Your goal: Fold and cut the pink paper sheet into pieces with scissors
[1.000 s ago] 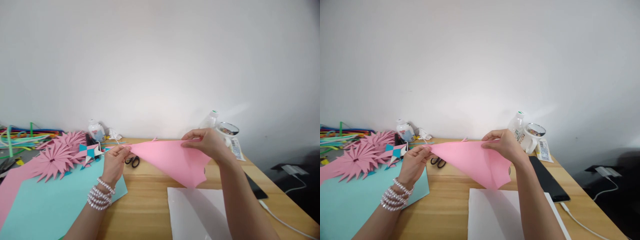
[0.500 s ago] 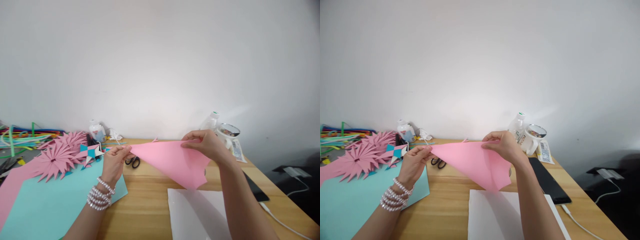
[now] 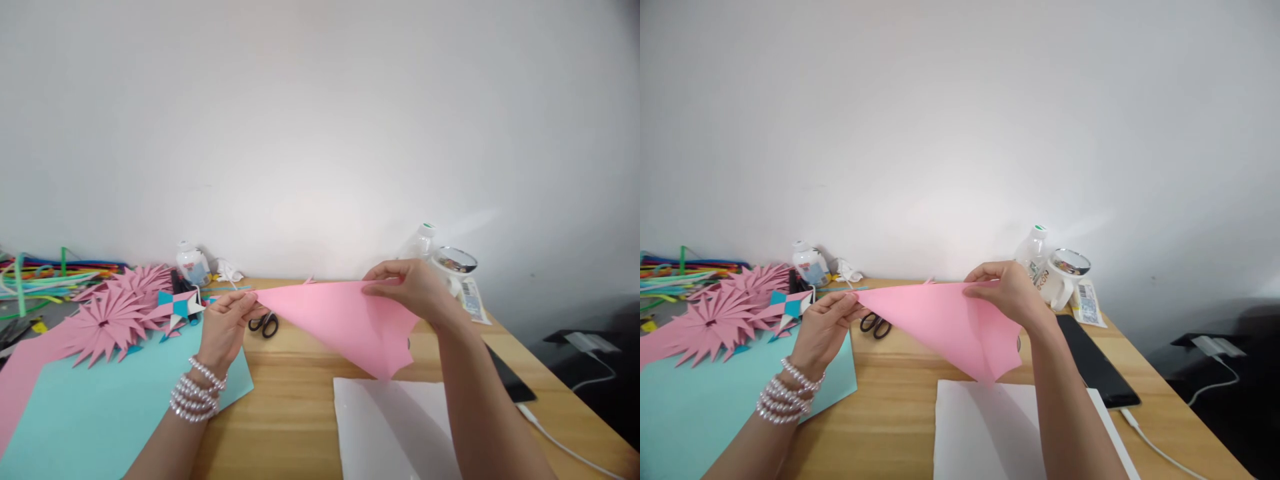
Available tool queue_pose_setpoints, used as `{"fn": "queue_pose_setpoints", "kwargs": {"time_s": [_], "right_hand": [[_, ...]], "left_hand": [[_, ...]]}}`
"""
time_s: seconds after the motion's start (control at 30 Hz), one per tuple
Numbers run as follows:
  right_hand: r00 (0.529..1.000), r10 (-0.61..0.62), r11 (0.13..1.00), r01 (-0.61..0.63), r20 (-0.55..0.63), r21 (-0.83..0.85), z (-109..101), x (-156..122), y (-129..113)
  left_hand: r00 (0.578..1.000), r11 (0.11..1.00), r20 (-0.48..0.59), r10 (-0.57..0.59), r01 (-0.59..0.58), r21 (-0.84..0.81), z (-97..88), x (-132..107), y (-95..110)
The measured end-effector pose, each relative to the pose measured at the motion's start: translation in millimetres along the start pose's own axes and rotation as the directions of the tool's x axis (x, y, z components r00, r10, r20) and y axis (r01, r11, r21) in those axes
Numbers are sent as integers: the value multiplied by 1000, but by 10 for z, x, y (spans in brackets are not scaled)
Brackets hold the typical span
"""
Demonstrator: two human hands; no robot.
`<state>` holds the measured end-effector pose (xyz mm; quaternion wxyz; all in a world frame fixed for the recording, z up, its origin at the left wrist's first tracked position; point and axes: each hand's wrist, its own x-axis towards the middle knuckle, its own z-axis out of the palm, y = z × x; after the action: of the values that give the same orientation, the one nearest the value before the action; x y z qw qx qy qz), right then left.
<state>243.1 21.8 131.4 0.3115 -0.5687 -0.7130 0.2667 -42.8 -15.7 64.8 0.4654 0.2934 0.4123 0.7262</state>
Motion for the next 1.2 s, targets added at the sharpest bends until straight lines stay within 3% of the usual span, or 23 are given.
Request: {"fn": "queue_pose_setpoints", "kwargs": {"time_s": [0.33, 0.93, 1.2], "right_hand": [[999, -26, 1000, 26, -22, 11, -27, -98, -116], [997, -72, 997, 73, -35, 18, -28, -117, -152], [999, -39, 999, 39, -32, 12, -29, -124, -186]], "left_hand": [[997, 997, -33, 73, -71, 37, 3, 32, 16], [998, 998, -17, 64, -63, 27, -28, 59, 0], [988, 987, -28, 150, -148, 59, 7, 24, 9]]}}
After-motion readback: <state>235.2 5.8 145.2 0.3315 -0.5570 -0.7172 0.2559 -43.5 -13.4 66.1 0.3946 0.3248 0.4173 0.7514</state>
